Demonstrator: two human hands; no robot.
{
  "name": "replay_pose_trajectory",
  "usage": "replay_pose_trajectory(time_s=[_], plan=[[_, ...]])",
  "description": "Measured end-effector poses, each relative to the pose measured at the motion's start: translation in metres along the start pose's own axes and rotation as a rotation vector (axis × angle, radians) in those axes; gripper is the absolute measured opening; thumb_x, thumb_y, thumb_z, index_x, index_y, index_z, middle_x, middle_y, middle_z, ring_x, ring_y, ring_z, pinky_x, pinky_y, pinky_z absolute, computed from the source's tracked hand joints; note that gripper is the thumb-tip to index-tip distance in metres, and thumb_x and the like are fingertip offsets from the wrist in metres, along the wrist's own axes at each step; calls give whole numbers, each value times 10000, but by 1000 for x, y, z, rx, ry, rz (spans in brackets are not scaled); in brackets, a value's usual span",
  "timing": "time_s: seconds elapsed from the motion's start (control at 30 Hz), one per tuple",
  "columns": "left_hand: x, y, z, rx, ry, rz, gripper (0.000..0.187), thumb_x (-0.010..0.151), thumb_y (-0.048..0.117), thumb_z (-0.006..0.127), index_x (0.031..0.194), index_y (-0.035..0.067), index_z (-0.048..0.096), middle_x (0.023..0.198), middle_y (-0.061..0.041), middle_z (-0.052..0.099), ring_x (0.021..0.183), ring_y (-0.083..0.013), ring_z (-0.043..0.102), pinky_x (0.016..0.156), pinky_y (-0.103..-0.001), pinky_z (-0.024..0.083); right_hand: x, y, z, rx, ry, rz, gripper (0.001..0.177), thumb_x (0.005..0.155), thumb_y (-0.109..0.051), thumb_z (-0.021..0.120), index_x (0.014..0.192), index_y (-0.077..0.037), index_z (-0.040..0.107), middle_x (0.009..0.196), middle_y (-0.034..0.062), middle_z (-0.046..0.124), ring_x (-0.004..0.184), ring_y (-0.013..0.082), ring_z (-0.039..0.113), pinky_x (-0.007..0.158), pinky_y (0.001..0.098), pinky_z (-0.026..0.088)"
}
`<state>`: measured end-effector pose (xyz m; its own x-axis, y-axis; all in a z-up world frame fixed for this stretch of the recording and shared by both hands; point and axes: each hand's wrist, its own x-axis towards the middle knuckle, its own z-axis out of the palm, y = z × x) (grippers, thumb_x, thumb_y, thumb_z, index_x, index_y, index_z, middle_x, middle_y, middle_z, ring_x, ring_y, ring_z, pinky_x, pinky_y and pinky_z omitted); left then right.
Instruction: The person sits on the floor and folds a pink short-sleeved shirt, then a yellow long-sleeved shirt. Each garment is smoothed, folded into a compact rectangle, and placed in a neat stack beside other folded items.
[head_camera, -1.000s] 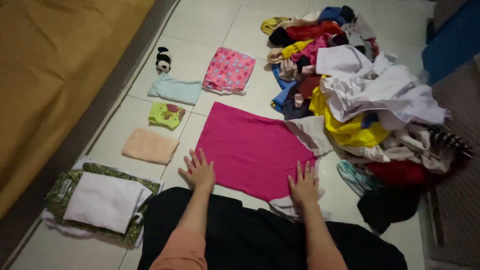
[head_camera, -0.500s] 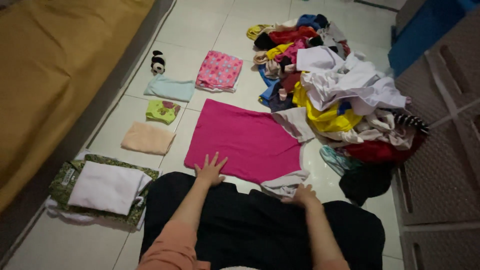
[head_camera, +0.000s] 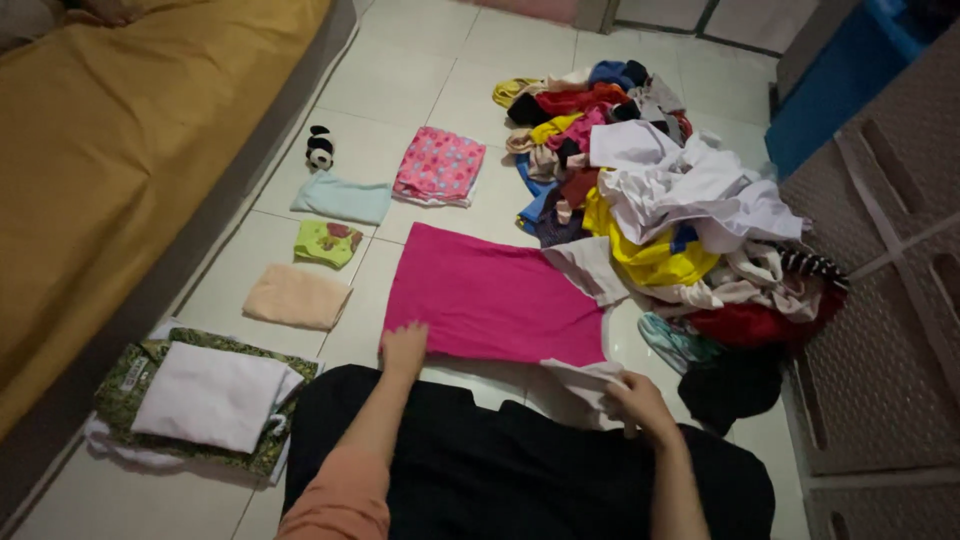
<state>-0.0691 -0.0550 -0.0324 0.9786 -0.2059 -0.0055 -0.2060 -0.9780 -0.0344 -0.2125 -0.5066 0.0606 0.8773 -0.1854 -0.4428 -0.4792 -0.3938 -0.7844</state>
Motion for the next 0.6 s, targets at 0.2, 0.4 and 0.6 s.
replay_pose_trajectory(time_s=[0.2, 0.4, 0.6], plan=[[-3, -38, -43, -619, 112, -14, 288, 763, 222, 771, 1044, 156, 782, 941, -125, 758, 894, -340, 709, 767, -452, 551, -55, -65, -52, -164, -315, 196, 321, 881, -213, 690, 1130, -11, 680, 784, 117, 756, 575, 202, 708, 478, 353, 506], [27, -68, -29, -1128, 35, -132, 285, 813, 255, 798, 1035, 81, 762, 852, -127, 780, 767, -244, 726, 716, -379, 569, 17, -88, -83, -73, -312, -20, 330, 943, -295, 669, 1019, 25, 698, 784, 116, 712, 565, 169, 675, 464, 299, 475], [76, -45, 26, -1234, 274, -391, 353, 951, 275, 683, 1203, 28, 683, 1012, -195, 760, 933, -296, 723, 823, -407, 562, 156, -70, -43, 596, 97, -174, 411, 1043, -409, 602, 1261, -62, 564, 986, 69, 610, 768, 175, 560, 668, 325, 469]])
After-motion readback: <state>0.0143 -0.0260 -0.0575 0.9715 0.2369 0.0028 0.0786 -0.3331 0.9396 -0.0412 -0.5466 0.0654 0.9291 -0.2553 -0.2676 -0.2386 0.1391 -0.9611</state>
